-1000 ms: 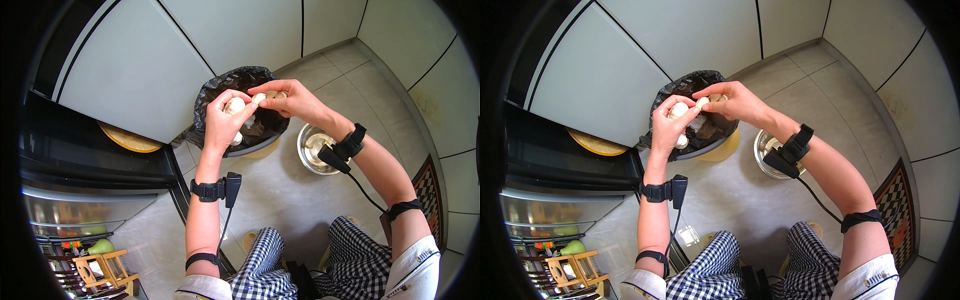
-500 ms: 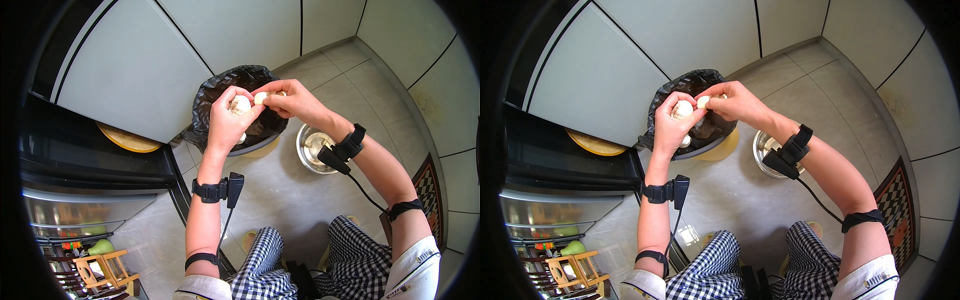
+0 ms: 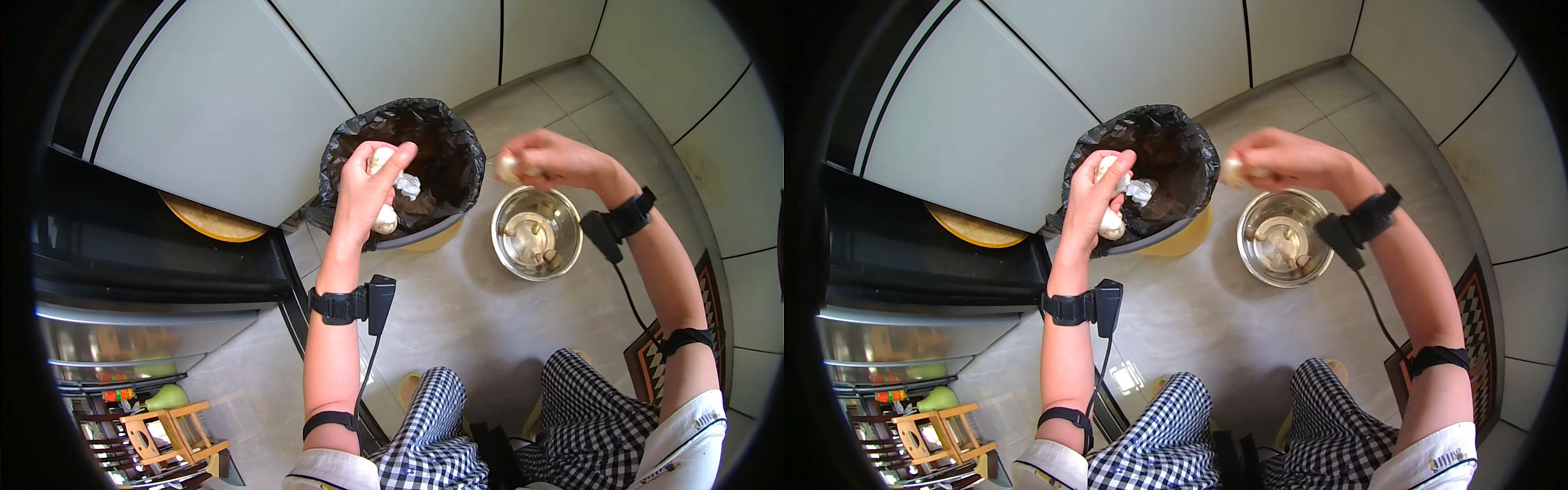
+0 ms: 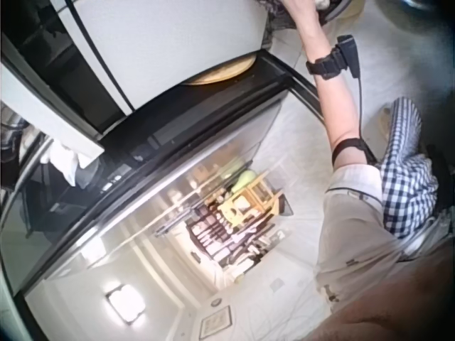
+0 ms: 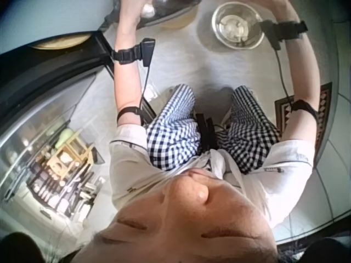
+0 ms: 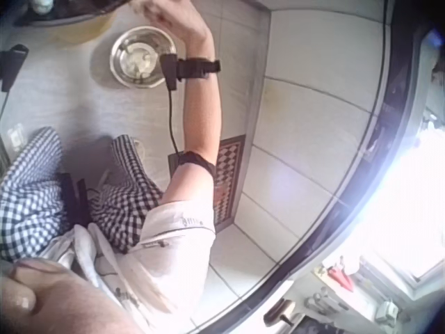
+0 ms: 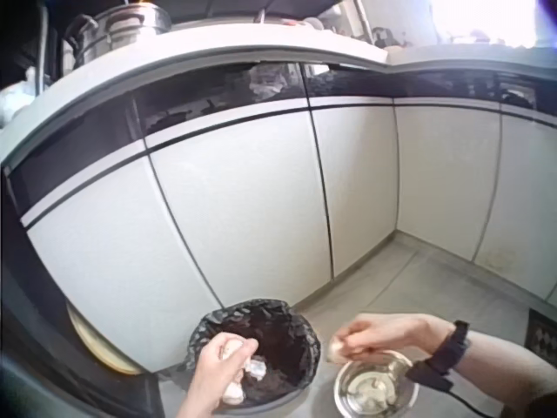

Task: The person is peeling cloves of garlic over a trash can and placing the peeled cloves into a metal bowl.

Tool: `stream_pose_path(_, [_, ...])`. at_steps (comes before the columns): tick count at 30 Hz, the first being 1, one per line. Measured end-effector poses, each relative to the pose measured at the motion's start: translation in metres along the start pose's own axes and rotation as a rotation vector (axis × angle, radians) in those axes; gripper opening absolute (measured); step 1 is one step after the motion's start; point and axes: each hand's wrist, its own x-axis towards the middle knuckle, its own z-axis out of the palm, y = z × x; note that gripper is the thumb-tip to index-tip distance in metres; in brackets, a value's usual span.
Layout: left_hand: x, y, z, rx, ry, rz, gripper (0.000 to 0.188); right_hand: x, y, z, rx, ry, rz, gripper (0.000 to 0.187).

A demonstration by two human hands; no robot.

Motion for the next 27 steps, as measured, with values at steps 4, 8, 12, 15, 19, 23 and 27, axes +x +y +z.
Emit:
stream_pose_path(4, [0.012, -0.027, -0.02, -0.262, -0.069, -0.109, 0.035, 0.005, 0.108, -0.004, -0.268, 0.048, 0.363, 0.021])
stream_pose_path(8, [0.01, -0.022, -0.017, -0.144, -0.077, -0.151, 0.041, 0.0, 0.153, 0.002, -0.49, 0.064, 0.479, 0.029])
stream_pose_path(12, [0.004, -0.014, -0.01, 0.029, -0.057, 0.031, 0.041, -0.002, 0.125, -0.021, -0.938, 0.058, 0.187, 0.032])
stream_pose_path(15, [0.009, -0.016, -0.009, -0.178, 0.011, 0.025, 0.036, 0.004, 0.023, -0.004, -0.678, 0.291, 0.104, 0.02])
stream_pose_path(19, [0.011, -0.016, -0.017, -0.455, 0.098, 0.0, 0.022, 0.019, -0.077, 0.074, -0.275, 0.351, -0.28, 0.024])
stream_pose_path(23, [0.02, -0.016, 0.007, -0.692, 0.175, 0.09, 0.014, 0.061, -0.078, 0.122, -0.265, 0.323, -0.267, 0.04])
stream_pose_path(27, [0.015, -0.006, 0.009, -0.773, 0.249, 0.124, 0.018, 0.079, -0.06, 0.125, -0.156, 0.285, -0.356, 0.039])
